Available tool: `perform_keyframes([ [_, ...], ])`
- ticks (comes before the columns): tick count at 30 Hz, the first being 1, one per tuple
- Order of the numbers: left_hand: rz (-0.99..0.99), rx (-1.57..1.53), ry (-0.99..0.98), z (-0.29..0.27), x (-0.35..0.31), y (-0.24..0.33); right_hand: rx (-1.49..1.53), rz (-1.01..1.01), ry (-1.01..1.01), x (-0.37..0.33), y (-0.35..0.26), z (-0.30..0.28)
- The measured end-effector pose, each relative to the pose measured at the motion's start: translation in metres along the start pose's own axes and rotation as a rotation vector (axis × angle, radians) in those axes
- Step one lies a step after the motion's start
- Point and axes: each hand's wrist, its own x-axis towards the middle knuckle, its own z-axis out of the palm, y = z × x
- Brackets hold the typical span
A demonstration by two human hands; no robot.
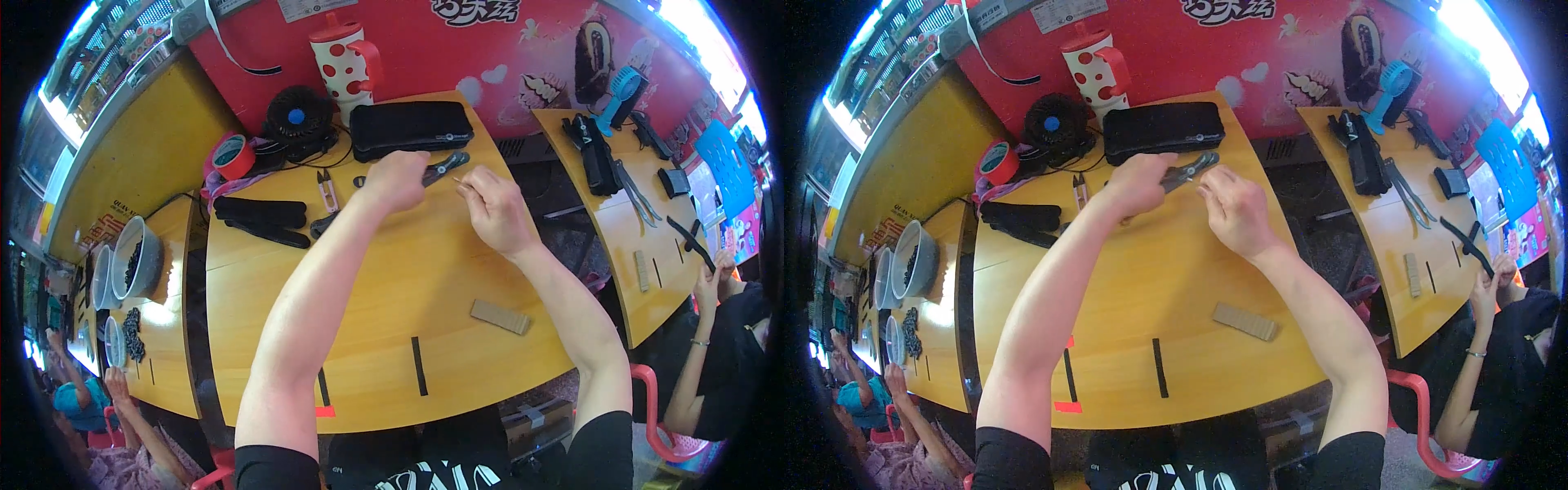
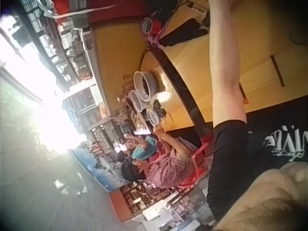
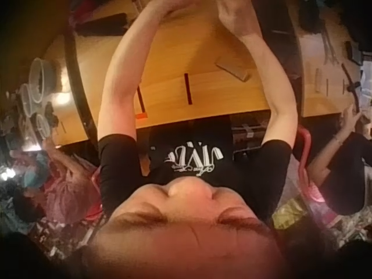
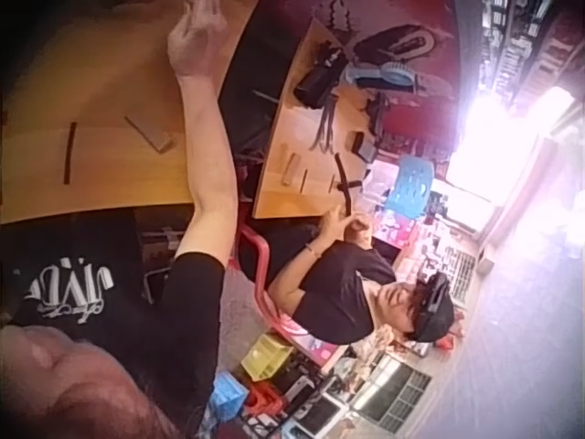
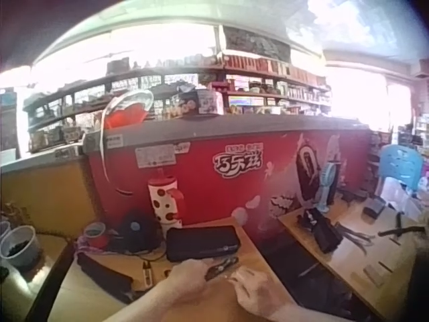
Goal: Assembling grey fabric strips with black plastic connectors and attaching them to hair clip bases.
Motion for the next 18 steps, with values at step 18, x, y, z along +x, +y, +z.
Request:
perform_keyframes([
  [18,0.101,-0.571,0.004,-0.018,-0.015,-0.04,-0.191,-0.091,-0.572,-0.006,-0.055,0.064],
])
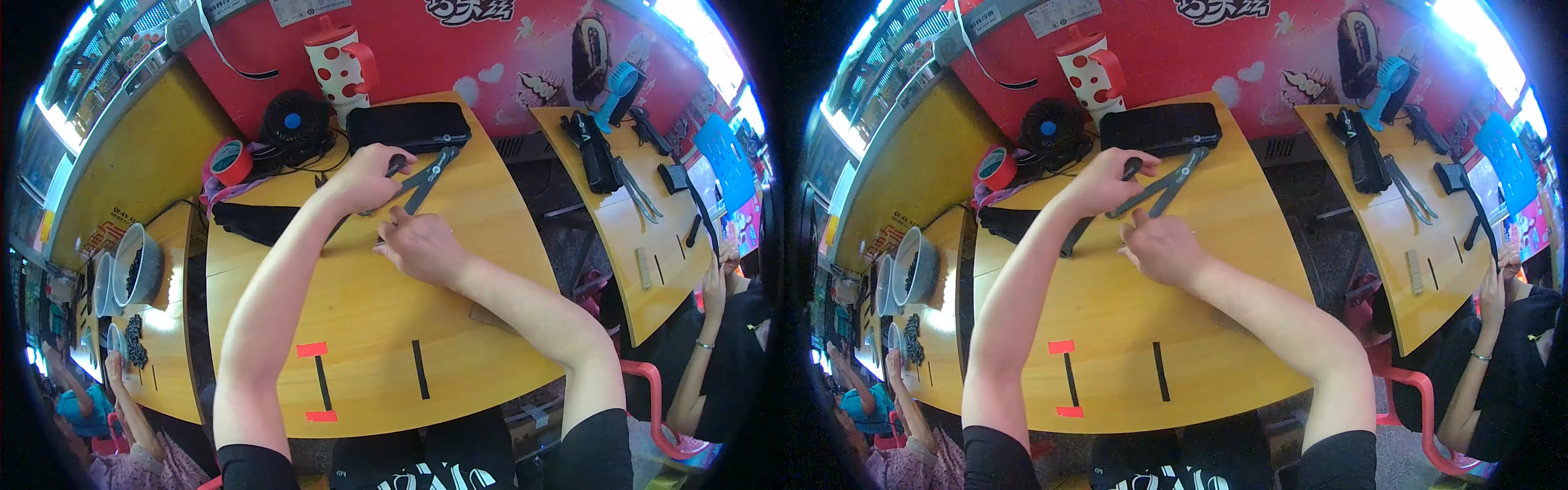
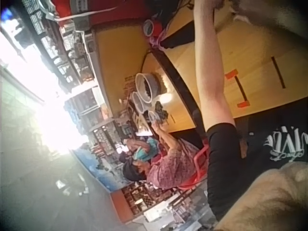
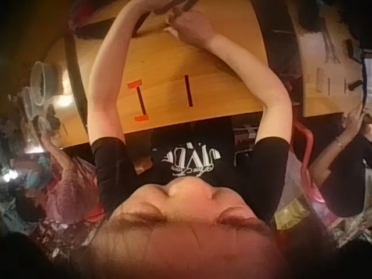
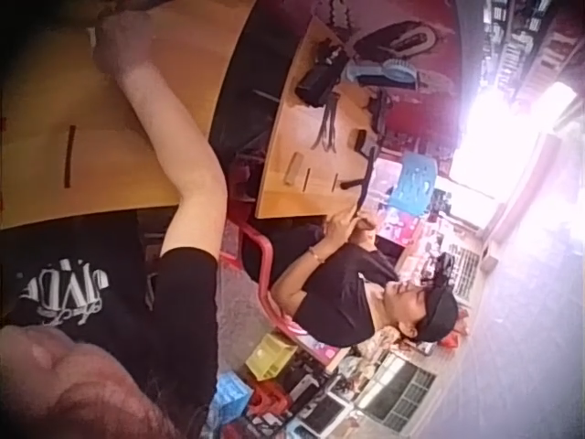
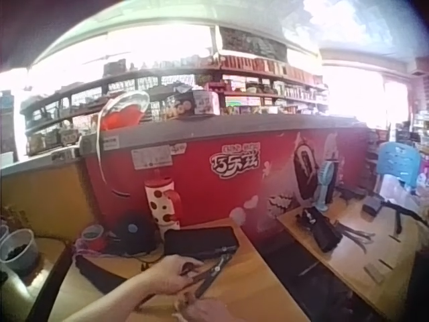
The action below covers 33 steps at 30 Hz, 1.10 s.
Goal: Assembling grey fabric strips with black plastic connectors and attaching them to hair clip bases.
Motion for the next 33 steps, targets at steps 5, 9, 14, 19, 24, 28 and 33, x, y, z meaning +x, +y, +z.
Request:
perform_keyframes([
  [5,-0.077,0.246,-0.075,-0.007,-0.028,0.022,-0.216,-0.113,-0.002,-0.006,0.008,0.006],
  [9,-0.069,0.456,-0.167,0.006,-0.038,0.005,-0.163,-0.016,0.06,-0.005,-0.001,0.001],
  [14,-0.082,0.65,-0.14,0.017,-0.049,-0.003,0.045,0.105,0.421,-0.032,0.032,-0.024],
  [19,-0.014,0.592,-0.089,0.018,-0.055,-0.009,0.263,0.476,0.774,-0.085,0.112,-0.077],
  [24,0.019,0.621,-0.041,0.023,-0.059,-0.019,0.488,0.854,0.913,-0.123,0.154,-0.112],
  [28,0.041,0.647,-0.05,0.019,-0.058,-0.011,0.142,0.716,0.851,-0.132,0.157,-0.126],
  [33,0.07,0.665,0.001,0.018,-0.066,-0.018,0.058,0.605,0.86,-0.13,0.154,-0.141],
])
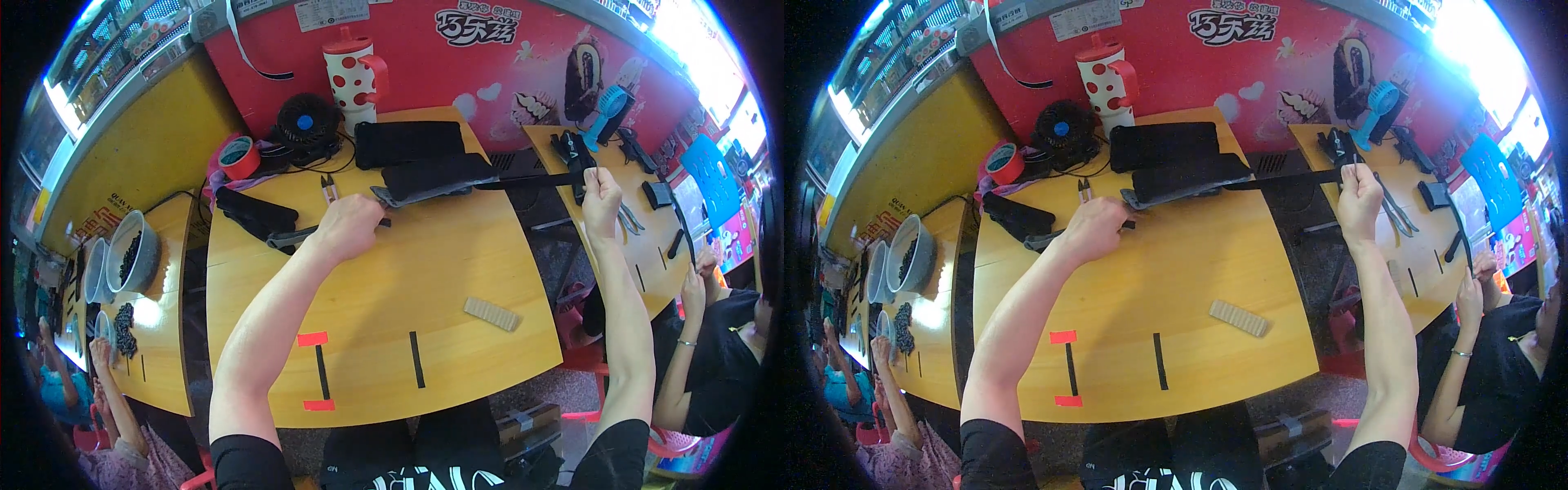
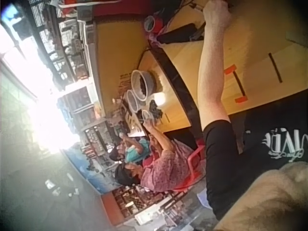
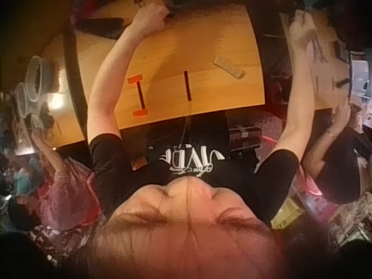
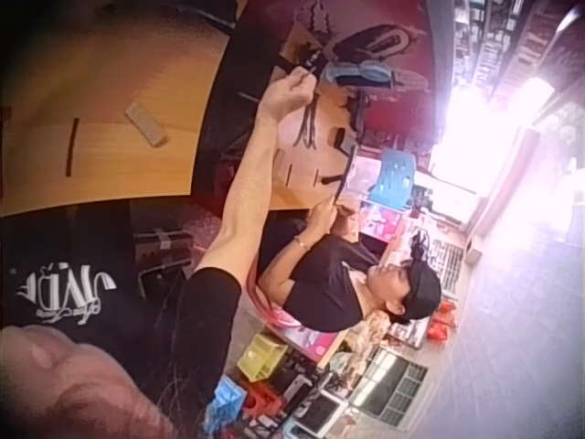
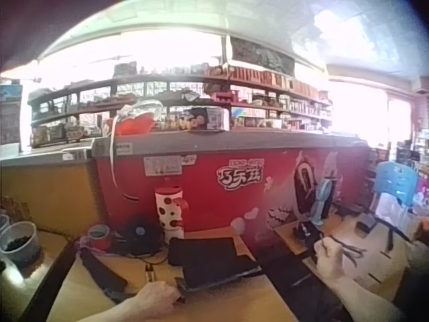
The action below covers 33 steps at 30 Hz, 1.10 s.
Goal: Assembling grey fabric strips with black plastic connectors and attaching them to hair clip bases.
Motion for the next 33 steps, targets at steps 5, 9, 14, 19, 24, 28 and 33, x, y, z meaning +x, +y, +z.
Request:
perform_keyframes([
  [5,-0.052,0.091,-0.104,-0.013,-0.011,0.003,-0.066,-0.023,0.052,0.001,-0.001,-0.023],
  [9,-0.036,0.04,-0.068,-0.003,-0.023,0.001,-0.1,-0.072,-0.012,-0.008,-0.01,-0.056],
  [14,0.016,-0.047,0.006,-0.016,-0.031,0.0,-0.093,-0.328,-0.209,-0.047,-0.113,-0.044],
  [19,0.015,-0.079,0.043,-0.022,-0.03,0.008,0.121,-0.485,-0.485,-0.104,-0.152,0.028],
  [24,0.052,-0.058,0.031,-0.015,-0.032,0.003,0.131,-0.381,-0.681,-0.15,-0.18,0.093],
  [28,0.104,-0.042,-0.003,-0.013,-0.039,-0.002,0.343,-0.176,-0.602,-0.13,-0.172,0.102],
  [33,0.097,-0.052,-0.058,-0.025,-0.039,0.006,0.146,-0.142,-0.399,-0.061,-0.114,0.091],
])
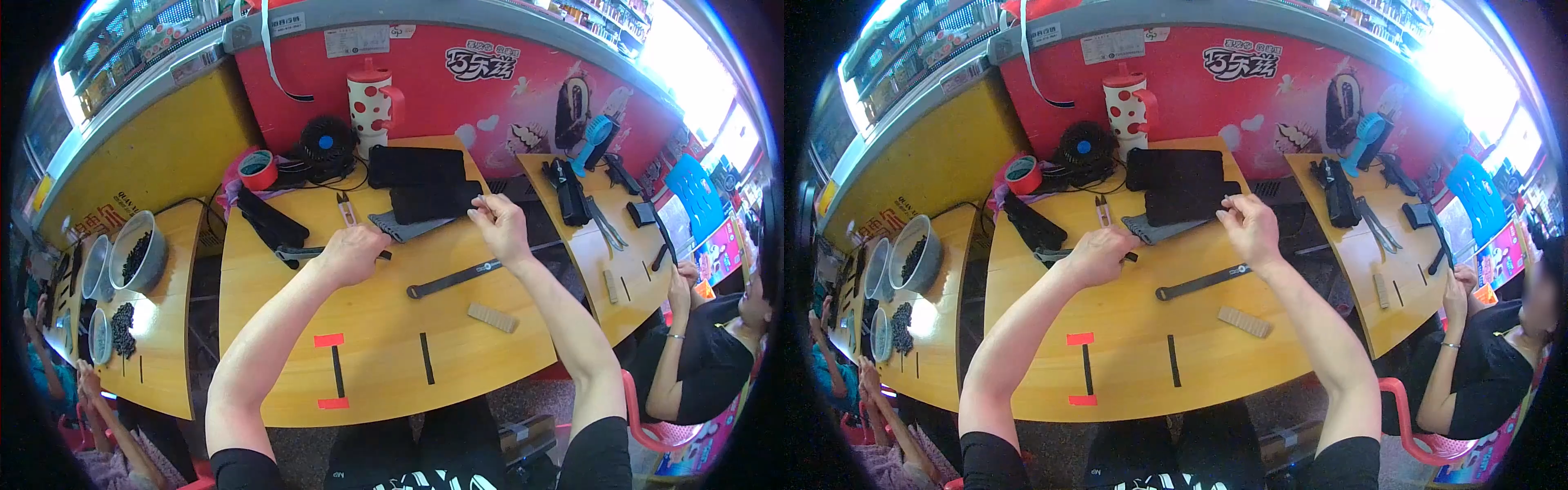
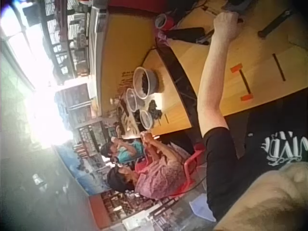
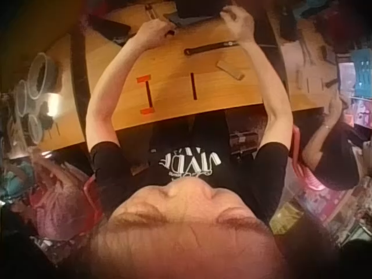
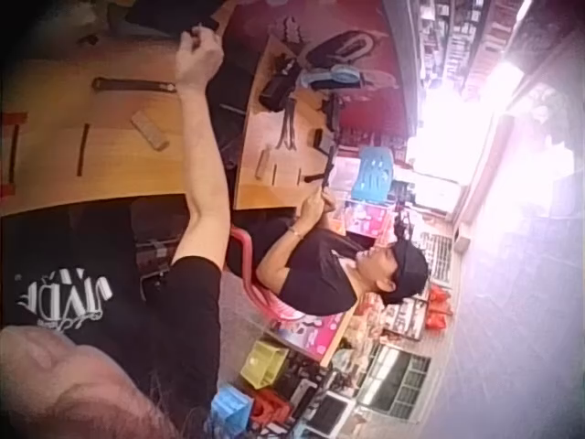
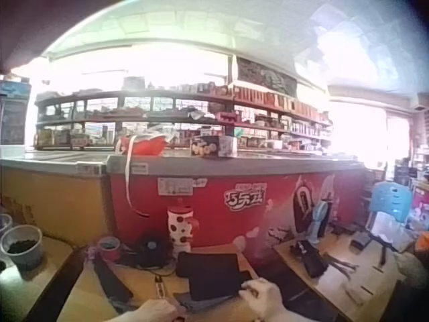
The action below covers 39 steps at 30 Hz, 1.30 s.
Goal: Assembling grey fabric strips with black plastic connectors and attaching them to hair clip bases.
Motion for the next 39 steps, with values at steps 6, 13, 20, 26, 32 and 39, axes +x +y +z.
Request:
perform_keyframes([
  [6,-0.001,0.034,0.008,0.008,-0.005,-0.005,-0.362,-0.379,-0.326,0.007,-0.017,0.045],
  [13,0.028,0.014,0.053,0.012,-0.009,-0.007,-0.481,-0.531,-0.358,0.036,0.01,0.054],
  [20,-0.035,-0.039,0.037,0.015,-0.013,-0.013,-0.333,-0.533,-0.091,0.039,-0.008,0.042],
  [26,-0.031,-0.045,0.06,0.016,-0.016,-0.014,-0.223,-0.301,0.404,0.072,-0.019,-0.042],
  [32,-0.009,-0.069,0.138,0.011,-0.022,-0.013,-0.251,-0.192,0.298,0.043,-0.005,-0.092],
  [39,0.068,-0.062,0.028,-0.008,-0.034,0.004,-0.176,-0.164,0.193,0.014,-0.007,-0.075],
])
